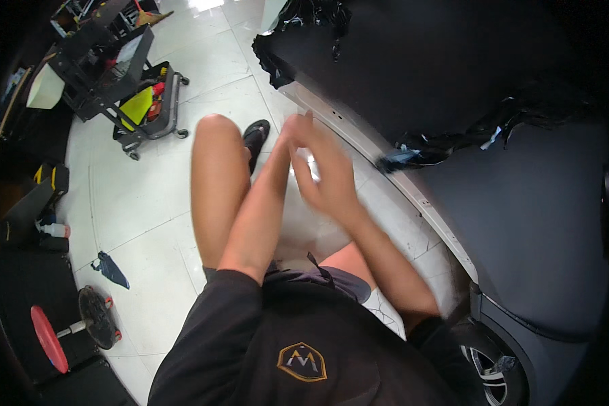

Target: The person removes a white car door panel from a grey car by hand. They peel away black protective film, detach clips, and pull the panel away from the door frame.

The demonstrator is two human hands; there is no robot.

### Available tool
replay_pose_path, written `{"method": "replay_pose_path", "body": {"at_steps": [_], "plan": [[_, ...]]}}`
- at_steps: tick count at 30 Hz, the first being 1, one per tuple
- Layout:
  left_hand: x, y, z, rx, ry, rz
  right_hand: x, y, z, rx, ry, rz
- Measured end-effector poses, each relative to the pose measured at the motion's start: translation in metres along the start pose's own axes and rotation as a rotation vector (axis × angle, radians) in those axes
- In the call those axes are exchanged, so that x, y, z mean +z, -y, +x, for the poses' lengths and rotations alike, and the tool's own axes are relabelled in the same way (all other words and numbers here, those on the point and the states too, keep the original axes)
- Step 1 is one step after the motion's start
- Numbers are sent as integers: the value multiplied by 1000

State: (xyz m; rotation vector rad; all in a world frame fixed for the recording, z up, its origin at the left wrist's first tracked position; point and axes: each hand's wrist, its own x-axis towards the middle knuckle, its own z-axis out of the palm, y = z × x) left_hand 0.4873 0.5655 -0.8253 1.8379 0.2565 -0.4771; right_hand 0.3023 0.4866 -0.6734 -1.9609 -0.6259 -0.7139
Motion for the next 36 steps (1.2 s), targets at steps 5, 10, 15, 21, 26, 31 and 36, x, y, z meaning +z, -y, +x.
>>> {"method": "replay_pose_path", "body": {"at_steps": [5,10,15,21,26,31,36], "plan": [[84,41,26,-167,54,-692,-67,-1,-257,884,246,-25],[107,39,45,-106,-154,-1201,-154,37,-376,1404,-56,-246],[103,42,49,-235,-176,-1123,-165,25,-376,1435,-160,-247],[120,225,24,-497,-204,-876,-98,-69,-268,1112,-72,-90],[165,144,-39,21,-67,-279,-20,-154,-202,1355,-124,261],[152,126,-42,309,181,-90,-3,-182,-194,1370,-477,554],[150,124,-73,86,501,-276,-17,-162,-219,1449,-593,650]]}}
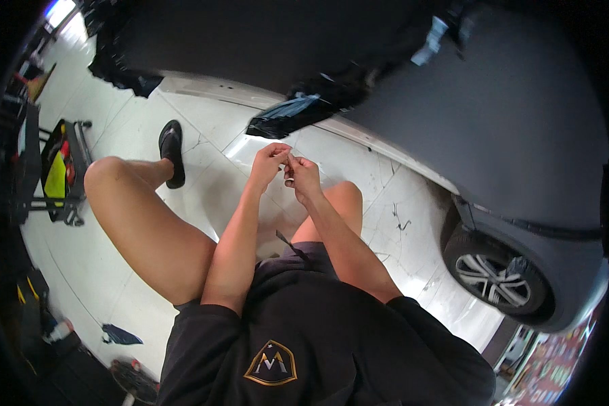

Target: The person removes a white car door panel from a grey car by hand. They peel away black protective film, detach clips, and pull the panel away from the door frame.

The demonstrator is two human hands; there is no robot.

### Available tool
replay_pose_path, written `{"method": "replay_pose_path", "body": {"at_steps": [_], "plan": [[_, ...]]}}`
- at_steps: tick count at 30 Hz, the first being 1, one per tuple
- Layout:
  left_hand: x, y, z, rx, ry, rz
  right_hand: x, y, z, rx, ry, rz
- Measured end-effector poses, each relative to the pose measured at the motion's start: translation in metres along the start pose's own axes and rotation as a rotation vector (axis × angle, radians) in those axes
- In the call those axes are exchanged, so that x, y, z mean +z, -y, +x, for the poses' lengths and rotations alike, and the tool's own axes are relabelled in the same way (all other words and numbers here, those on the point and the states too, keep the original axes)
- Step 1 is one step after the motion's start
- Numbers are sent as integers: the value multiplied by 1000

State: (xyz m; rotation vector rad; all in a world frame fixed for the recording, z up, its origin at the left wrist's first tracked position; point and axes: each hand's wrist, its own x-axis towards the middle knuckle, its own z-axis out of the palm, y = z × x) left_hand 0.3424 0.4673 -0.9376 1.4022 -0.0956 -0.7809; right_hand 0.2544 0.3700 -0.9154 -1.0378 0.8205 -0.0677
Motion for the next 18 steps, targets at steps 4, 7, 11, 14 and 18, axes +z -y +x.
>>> {"method": "replay_pose_path", "body": {"at_steps": [4,7,11,14,18], "plan": [[11,-10,-10,-128,52,-95,-44,-4,-8,-39,-208,-41],[25,-11,-1,-33,156,229,-79,5,-17,-119,-381,-97],[138,-28,0,48,324,303,-133,13,-20,-207,-441,-37],[198,-21,14,-79,271,116,-142,21,-37,-214,-457,-81],[218,1,20,-55,232,123,-160,24,-66,-131,-504,-113]]}}
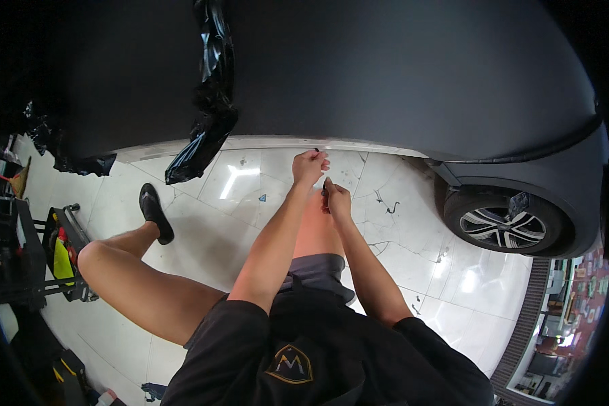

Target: The person removes a white car door panel from a grey car by hand. They peel away black protective film, detach clips, and pull the panel away from the door frame.

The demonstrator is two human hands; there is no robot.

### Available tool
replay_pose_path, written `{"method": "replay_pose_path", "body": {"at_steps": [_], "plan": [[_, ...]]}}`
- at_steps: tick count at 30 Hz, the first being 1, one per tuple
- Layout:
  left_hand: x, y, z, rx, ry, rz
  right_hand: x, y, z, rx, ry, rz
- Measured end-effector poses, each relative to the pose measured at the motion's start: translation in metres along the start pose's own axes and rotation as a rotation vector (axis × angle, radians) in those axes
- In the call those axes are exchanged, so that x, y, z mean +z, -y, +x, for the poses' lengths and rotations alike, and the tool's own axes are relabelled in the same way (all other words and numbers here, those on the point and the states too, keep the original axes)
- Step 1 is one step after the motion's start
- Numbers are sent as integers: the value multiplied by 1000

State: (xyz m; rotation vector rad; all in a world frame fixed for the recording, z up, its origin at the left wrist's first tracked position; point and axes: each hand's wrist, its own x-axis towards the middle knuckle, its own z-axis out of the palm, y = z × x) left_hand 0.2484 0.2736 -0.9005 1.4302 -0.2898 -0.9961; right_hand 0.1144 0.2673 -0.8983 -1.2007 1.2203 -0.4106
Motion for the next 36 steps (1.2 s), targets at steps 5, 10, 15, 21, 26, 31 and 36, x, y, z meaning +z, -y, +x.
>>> {"method": "replay_pose_path", "body": {"at_steps": [5,10,15,21,26,31,36], "plan": [[0,-7,-31,-5,100,-276,-8,-1,7,33,28,46],[-9,4,-18,-230,230,-850,8,-8,25,20,72,0],[4,-6,-16,-245,126,-838,13,-21,33,73,44,-28],[-8,6,-8,-128,119,-624,7,-19,30,65,95,58],[-47,23,-1,15,241,-345,12,3,35,-64,67,163],[-62,29,-12,-4,261,-356,39,15,41,-375,84,24],[-65,29,-25,-59,156,-380,73,31,27,-610,-168,-315]]}}
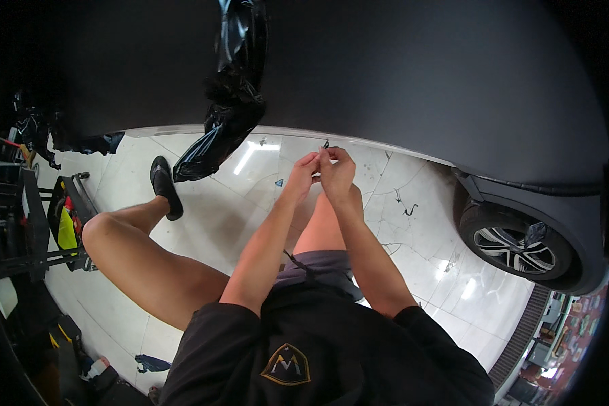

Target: The person removes a white car door panel from a grey car by hand. They peel away black protective film, detach clips, and pull the panel away from the door frame.

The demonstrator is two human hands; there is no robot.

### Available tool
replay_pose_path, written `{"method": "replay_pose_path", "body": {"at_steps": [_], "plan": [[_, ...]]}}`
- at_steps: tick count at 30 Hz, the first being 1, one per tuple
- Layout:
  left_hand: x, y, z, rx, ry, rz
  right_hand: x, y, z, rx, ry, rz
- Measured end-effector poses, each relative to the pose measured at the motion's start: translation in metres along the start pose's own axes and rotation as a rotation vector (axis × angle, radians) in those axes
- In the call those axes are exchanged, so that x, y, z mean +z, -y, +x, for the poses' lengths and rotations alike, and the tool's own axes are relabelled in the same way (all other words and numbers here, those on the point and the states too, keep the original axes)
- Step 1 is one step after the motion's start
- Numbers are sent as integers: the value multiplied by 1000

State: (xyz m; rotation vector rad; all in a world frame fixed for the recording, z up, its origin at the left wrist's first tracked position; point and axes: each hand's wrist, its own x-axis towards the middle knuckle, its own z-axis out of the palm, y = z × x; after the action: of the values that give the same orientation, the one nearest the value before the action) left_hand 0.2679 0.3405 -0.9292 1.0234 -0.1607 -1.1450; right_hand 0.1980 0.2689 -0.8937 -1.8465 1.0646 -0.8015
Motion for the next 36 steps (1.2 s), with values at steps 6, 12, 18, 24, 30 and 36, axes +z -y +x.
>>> {"method": "replay_pose_path", "body": {"at_steps": [6,12,18,24,30,36], "plan": [[-35,-4,-24,-67,-45,222,23,3,-24,-172,17,-149],[-86,-49,-21,87,-218,1209,66,-13,-63,-196,33,-116],[-17,-98,-41,318,-448,1441,87,-11,-88,-167,167,-210],[-81,-68,-67,626,-618,1435,92,-21,-128,58,405,-73],[-98,-63,-96,572,-637,1386,104,-78,-106,204,210,150],[-114,-38,-117,502,-671,1414,126,69,-36,-207,241,-66]]}}
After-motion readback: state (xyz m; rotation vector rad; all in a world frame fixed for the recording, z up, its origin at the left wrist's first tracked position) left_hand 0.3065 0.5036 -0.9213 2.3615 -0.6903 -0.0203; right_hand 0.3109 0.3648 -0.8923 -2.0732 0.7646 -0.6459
